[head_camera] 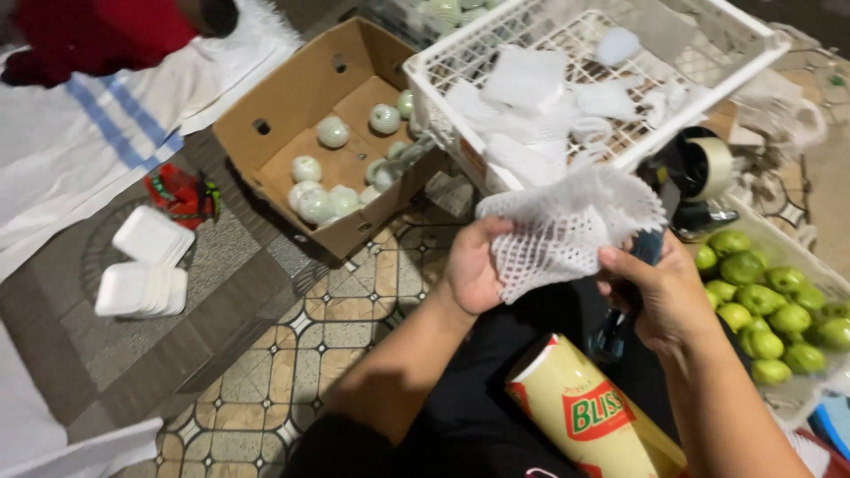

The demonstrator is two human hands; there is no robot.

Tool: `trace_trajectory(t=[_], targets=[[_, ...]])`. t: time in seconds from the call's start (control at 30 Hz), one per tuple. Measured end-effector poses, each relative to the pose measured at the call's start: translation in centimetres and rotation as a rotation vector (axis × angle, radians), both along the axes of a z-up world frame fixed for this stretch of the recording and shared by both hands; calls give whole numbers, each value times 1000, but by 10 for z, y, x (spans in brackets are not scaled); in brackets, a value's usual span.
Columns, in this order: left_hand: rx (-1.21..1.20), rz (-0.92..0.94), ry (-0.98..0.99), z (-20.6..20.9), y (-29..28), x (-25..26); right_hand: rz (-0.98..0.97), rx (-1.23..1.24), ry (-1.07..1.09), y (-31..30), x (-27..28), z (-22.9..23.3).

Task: Wrapping green fruits in protective foam nets and plastic film before placing them into storage crates.

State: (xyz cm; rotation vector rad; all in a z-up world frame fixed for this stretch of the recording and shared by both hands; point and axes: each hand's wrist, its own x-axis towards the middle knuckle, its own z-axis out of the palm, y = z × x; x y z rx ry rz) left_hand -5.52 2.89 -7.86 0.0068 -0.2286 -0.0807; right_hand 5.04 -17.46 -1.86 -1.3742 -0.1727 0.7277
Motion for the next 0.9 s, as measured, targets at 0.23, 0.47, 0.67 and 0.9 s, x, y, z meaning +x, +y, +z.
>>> trace_trajectory(t=[0.23,0.47,0.67,0.9], targets=[[195,150,89,24,-5,-13,30,19,-48,1,5,-9],[906,283,157,33,-4,-18,136,47,-230,-24,19,-21],[1245,739,288,42,9,-13,28,20,-186,-23,21,-11],[1357,769,169,59,4,-21,-49,75,-144,-11,4,6]])
